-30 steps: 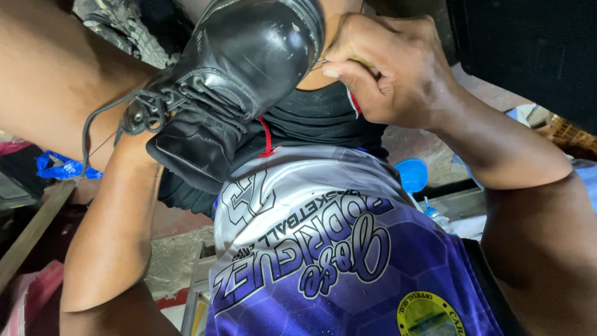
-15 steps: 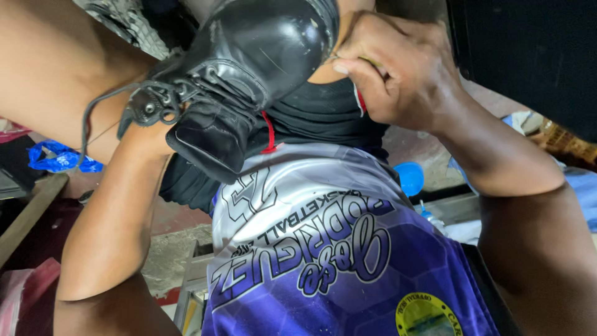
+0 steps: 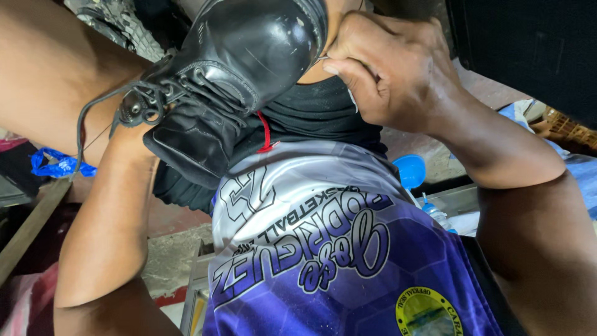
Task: The person sits on the floor and sews a black leather shoe using a needle and thread. They repeatedly push the needle through the shoe's upper and pull the thread to secure stitches.
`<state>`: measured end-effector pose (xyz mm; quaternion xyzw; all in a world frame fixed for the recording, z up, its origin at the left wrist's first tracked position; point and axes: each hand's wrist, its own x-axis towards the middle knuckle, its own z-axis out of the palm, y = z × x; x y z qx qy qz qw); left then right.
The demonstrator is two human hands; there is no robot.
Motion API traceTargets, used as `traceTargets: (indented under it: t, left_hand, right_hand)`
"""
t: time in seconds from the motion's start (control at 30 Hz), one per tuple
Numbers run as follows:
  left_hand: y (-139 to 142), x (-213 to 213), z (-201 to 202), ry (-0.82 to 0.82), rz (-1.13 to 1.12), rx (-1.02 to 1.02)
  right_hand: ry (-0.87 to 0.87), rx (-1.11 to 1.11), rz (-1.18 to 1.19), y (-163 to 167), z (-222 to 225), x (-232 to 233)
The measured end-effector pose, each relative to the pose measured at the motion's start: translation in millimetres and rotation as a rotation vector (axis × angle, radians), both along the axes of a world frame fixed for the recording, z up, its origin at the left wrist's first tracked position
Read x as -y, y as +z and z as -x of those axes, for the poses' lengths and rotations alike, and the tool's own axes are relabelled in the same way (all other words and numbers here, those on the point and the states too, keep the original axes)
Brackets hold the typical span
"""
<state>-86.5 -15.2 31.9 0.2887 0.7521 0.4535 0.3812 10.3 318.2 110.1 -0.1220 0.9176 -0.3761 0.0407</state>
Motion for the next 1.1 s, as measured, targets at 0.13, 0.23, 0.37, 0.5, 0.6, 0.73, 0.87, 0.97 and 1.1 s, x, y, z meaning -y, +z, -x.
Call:
traceTargets:
  t: [0.13, 0.23, 0.37, 0.5, 0.6, 0.73, 0.87, 0.97, 1.1]
  left_hand:
    - [-2.2, -1.4, -3.6, -0.003, -0.006, 0.001]
    - [-1.2, 0.8, -6.6, -0.001, -0.019, -0.002]
    - [6.7, 6.6, -1.7, 0.011, 0.001, 0.005]
    - [14.4, 8.9, 4.9, 0.038, 0.021, 0.032]
    - [14.2, 7.5, 5.9, 0.039, 0.013, 0.027]
    - [10.7, 5.6, 4.6, 0.043, 0.004, 0.018]
    - [10.3, 3.3, 4.2, 0.05, 0.01, 0.036]
    - [9.9, 4.2, 2.5, 0.067, 0.003, 0.028]
    - [3.7, 14.0, -7.3, 0.114, 0.018, 0.095]
  right_hand:
    - [0.034, -0.105, 0.014, -3.5, 0.4, -0.2]
    - [0.041, -0.169, -0.016, -3.5, 4.1, 4.3]
    - [-0.004, -0.259, -0.173, 5.2, 15.2, 15.3]
    - [-0.011, -0.33, -0.302, 14.8, 31.8, 15.4]
    - [0.012, -0.297, -0.425, 18.0, 34.4, 7.4]
    - [0.057, -0.38, -0.398, 0.1, 32.3, -8.1]
    - [-0.005, -0.511, -0.633, -27.5, 24.7, -23.1]
    - [-0.094, -0.61, -0.802, -47.1, 24.2, -29.9]
    - [-0.137, -0.517, -0.743, -55.4, 19.9, -39.6]
